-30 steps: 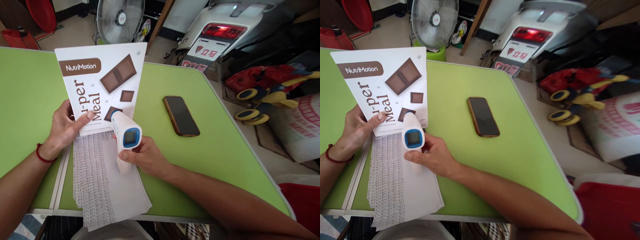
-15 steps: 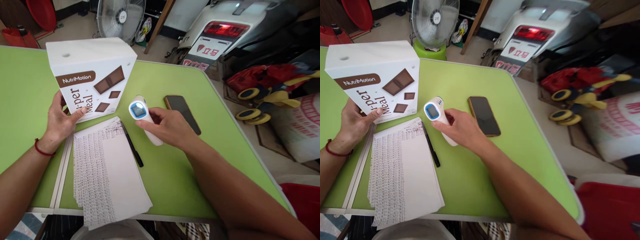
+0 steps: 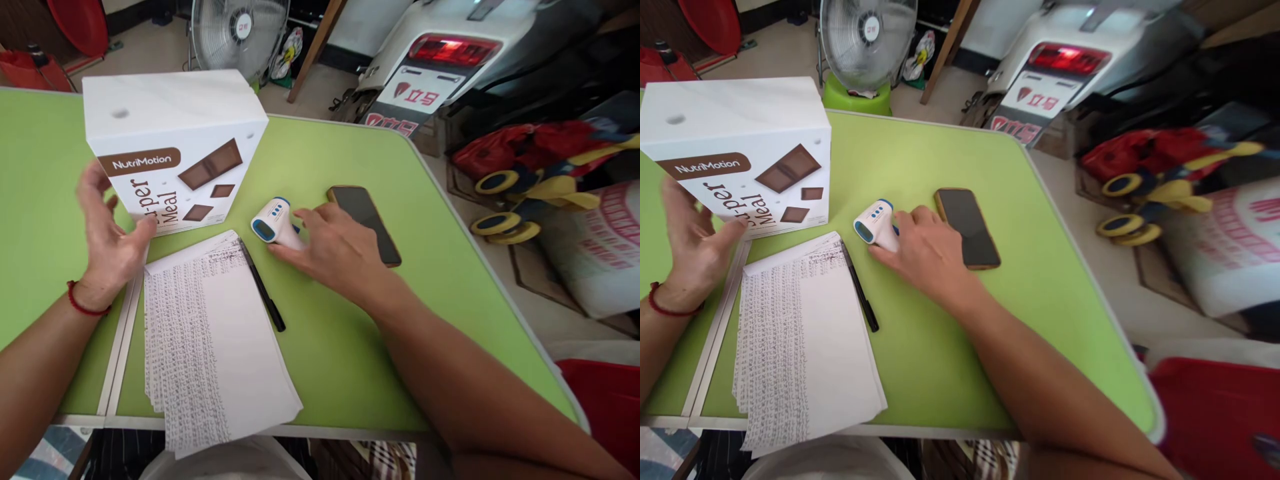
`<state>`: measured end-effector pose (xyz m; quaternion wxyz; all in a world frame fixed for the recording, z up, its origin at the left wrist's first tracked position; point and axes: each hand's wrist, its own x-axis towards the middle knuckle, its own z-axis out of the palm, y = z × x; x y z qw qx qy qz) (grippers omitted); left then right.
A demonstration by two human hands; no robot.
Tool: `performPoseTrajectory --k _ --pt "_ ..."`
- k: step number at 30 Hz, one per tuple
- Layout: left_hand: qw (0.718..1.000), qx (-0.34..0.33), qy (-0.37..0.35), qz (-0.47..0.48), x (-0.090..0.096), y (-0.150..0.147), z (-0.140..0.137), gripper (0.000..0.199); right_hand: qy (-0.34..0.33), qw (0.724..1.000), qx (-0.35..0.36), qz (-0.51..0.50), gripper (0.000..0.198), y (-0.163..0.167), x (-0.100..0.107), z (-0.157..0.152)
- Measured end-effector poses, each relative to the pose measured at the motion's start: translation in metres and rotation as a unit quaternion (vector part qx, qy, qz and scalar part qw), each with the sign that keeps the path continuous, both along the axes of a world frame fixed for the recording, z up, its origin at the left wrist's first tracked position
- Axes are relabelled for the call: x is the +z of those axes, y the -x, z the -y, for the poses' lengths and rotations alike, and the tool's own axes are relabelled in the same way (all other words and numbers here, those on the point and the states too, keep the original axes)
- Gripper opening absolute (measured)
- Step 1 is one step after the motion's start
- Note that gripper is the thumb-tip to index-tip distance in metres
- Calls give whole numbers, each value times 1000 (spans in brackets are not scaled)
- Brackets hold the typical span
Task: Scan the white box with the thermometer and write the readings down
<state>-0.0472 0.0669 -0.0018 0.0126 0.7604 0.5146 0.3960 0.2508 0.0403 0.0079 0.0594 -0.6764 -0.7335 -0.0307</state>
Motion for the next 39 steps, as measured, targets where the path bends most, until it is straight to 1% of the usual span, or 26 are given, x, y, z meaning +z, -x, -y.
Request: performPoseTrajectory --k 1,2,3,4,5,6,7,8,9,10,12,13,14,16,18,20,23,24,26,29,30,31,32,33,36,39 --pt "997 54 -46 38 2 0 3 55 -38 999 23 -11 42 1 -1 3" --pt "990 103 -85 44 5 -1 6 53 -63 996 48 -29 41 3 -2 7" --pt "981 127 -142 35 9 -2 9 51 -71 993 74 -51 39 6 -3 12" --pt "973 110 -200 15 13 -4 13 46 -64 990 98 -74 36 10 -4 16" --pt "962 42 -271 -4 17 -7 18 38 -42 988 120 -92 35 14 -6 20" --pt "957 -10 -288 12 20 -11 22 31 -17 985 136 -101 33 18 -7 23" --pt "967 -91 -237 -31 22 -15 27 24 8 984 145 -102 32 21 -9 26" --pt "970 -154 -182 -58 21 -19 31 23 27 984 149 -96 29 24 -12 27" --pt "966 -205 -138 -71 19 -23 34 22 36 984 152 -87 27 26 -14 28" --pt "960 -256 -61 -99 16 -26 36 24 36 984 156 -81 25 26 -16 27" --pt "937 -313 46 -150 5 -29 37 47 13 981 174 -89 27 25 -21 25" --pt "923 -331 81 -180 0 -29 36 59 -6 976 189 -107 30 24 -22 24" --pt "912 -341 99 -205 -5 -29 35 68 -25 970 203 -133 32 22 -24 22" --pt "898 -343 126 -246 -10 -27 32 78 -55 952 220 -205 36 20 -24 20" --pt "892 -331 145 -270 -10 -25 31 83 -61 930 218 -291 39 19 -22 19" --pt "889 -316 160 -289 -6 -24 31 82 -59 903 203 -374 39 20 -20 19" --pt "889 -284 169 -317 1 -25 32 75 -60 859 171 -479 28 21 -18 20" --pt "890 -275 167 -322 3 -25 33 74 -54 841 162 -513 25 21 -18 20" --pt "896 -262 157 -323 4 -26 34 70 -26 796 164 -583 20 23 -18 19" --pt "905 -246 131 -322 1 -26 35 54 10 722 194 -664 28 27 -19 21" --pt "908 -236 122 -323 -1 -26 35 48 8 703 200 -682 29 29 -20 22" --pt "912 -225 113 -323 -2 -27 35 43 4 690 201 -695 24 31 -21 23" --pt "916 -214 104 -323 -4 -27 35 40 3 683 200 -702 17 32 -22 25" --pt "919 -204 97 -322 -5 -27 35 40 5 683 198 -703 15 33 -24 26" --pt "926 -185 86 -318 -7 -26 34 50 34 701 185 -688 30 35 -29 29" --pt "923 -184 83 -327 -5 -25 32 50 54 711 143 -686 30 38 -32 30"
